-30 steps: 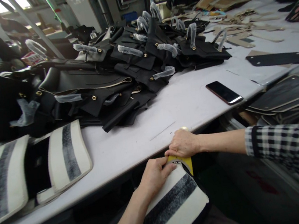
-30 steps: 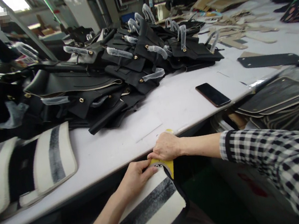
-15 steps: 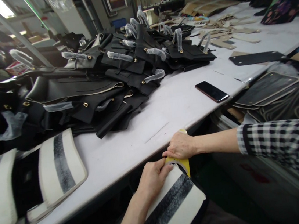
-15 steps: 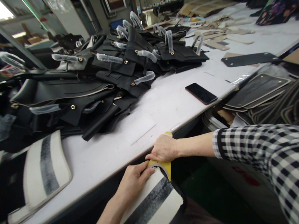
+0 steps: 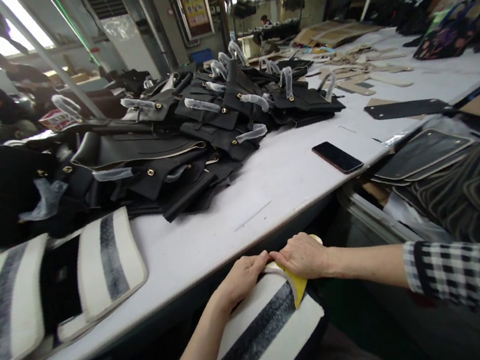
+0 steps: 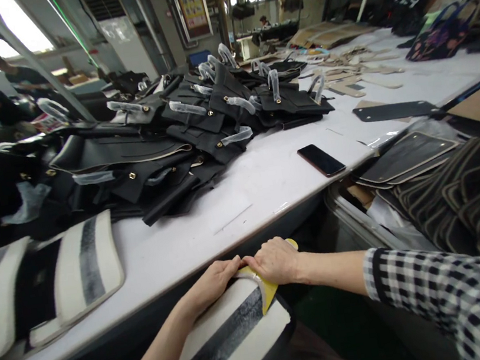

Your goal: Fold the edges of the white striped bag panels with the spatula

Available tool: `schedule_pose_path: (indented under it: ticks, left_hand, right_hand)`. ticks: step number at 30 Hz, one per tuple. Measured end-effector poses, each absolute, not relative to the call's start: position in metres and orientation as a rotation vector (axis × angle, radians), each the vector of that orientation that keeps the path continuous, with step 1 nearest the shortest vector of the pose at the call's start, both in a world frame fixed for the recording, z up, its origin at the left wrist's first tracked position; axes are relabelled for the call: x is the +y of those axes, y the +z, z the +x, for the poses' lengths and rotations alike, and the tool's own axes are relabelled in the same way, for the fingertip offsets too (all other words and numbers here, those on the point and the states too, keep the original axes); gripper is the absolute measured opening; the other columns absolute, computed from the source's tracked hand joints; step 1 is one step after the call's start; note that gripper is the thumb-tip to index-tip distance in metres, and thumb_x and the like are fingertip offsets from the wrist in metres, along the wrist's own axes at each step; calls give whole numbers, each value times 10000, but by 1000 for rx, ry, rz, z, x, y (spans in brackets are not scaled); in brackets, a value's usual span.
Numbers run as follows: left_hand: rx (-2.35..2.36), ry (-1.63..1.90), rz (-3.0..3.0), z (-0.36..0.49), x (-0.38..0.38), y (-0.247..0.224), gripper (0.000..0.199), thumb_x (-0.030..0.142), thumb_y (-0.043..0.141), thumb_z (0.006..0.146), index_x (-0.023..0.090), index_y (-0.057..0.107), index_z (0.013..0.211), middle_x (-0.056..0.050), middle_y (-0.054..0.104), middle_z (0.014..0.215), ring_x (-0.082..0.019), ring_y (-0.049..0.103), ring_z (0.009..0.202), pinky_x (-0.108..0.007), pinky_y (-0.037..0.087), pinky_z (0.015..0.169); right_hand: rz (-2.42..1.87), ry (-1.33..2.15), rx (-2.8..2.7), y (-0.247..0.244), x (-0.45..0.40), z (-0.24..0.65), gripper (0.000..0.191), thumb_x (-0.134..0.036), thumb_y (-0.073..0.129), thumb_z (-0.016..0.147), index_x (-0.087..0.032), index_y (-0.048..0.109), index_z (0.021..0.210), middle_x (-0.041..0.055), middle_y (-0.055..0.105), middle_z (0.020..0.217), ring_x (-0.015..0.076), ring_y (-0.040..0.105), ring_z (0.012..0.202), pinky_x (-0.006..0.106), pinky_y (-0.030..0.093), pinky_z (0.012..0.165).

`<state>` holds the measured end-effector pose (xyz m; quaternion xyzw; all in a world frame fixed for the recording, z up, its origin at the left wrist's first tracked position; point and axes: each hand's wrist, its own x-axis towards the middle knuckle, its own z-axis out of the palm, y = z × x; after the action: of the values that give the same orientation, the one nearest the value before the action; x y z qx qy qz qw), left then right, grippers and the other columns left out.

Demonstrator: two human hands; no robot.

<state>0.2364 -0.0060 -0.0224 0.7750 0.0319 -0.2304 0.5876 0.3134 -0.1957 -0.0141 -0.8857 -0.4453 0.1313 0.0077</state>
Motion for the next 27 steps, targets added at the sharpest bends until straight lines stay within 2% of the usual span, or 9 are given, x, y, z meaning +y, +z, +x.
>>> schedule_pose_path:
  ticks: [3, 9, 12, 14, 16, 18, 22, 25, 27]
  left_hand:
    - [169, -620, 1692, 244, -6, -26, 598, 667, 442, 875, 153, 738, 952, -23, 665, 792, -165, 522, 717, -292, 404, 723]
    - [176, -664, 1575, 248, -7, -37, 558, 651, 625, 747, 125, 745, 888, -29, 655, 724, -150, 514, 646, -286, 425, 662]
    - [156, -663, 1548, 248, -4, -37, 542, 638, 651, 735, 138, 749, 921, -41, 692, 794, -166, 560, 695, -299, 453, 709]
    - [149, -668, 1540, 248, -2, -35, 533, 631, 662, 733, 145, 751, 935, -49, 708, 816, -180, 584, 712, -308, 463, 717]
    - [143, -668, 1540, 248, -2, -33, 514, 620, 672, 731, 149, 756, 920, -51, 714, 811, -194, 597, 723, -309, 465, 705]
    - [135, -665, 1545, 248, -2, -32, 500, 614, 669, 735, 152, 760, 901, -51, 715, 799, -207, 601, 733, -307, 463, 690]
    - [103, -674, 1552, 249, -2, -30, 508, 629, 644, 748, 159, 761, 901, -47, 716, 798, -219, 602, 753, -299, 460, 678]
    - [65, -690, 1539, 250, 1, -31, 508, 624, 630, 766, 170, 756, 954, -43, 722, 826, -217, 609, 780, -297, 467, 710]
    - [5, -699, 1507, 251, 4, -33, 494, 591, 619, 794, 179, 742, 1038, -46, 727, 889, -211, 615, 818, -303, 469, 774]
  right_hand:
    - [-2760, 443, -1340, -13, -198, 309, 714, -490, 173, 1035, -191, 778, 800, 138, 729, 798, 305, 699, 764, 357, 463, 670]
    - [-2659, 551, -1129, -19, -204, 304, 759, -546, 157, 1010, -145, 738, 731, 186, 704, 775, 326, 673, 783, 405, 446, 730]
    - [-2503, 702, -979, -25, -214, 306, 804, -684, 153, 959, -153, 638, 601, 135, 640, 645, 259, 627, 666, 350, 430, 659]
    - [-2368, 845, -850, -29, -223, 308, 857, -754, 31, 915, -165, 554, 574, 62, 511, 512, 176, 512, 497, 295, 392, 537]
    - [-2240, 941, -723, -32, -231, 311, 933, -727, -177, 865, -171, 556, 711, -12, 376, 483, 127, 359, 408, 261, 342, 452]
    - [-1954, 1028, -536, -35, -237, 314, 977, -732, -231, 826, -172, 559, 959, -49, 327, 545, 112, 284, 416, 240, 313, 433]
    - [-1204, 1171, -204, -38, -233, 314, 863, -915, 244, 781, -236, 468, 1265, -41, 391, 705, 101, 332, 522, 214, 296, 490]
    - [-1172, 1112, -197, -42, -221, 310, 850, -858, 571, 703, -243, 484, 1284, -38, 401, 747, 91, 309, 555, 202, 257, 500]
    - [-1268, 1042, -149, -44, -212, 304, 796, -766, 686, 696, -236, 512, 1264, -46, 392, 727, 87, 295, 551, 203, 232, 496]
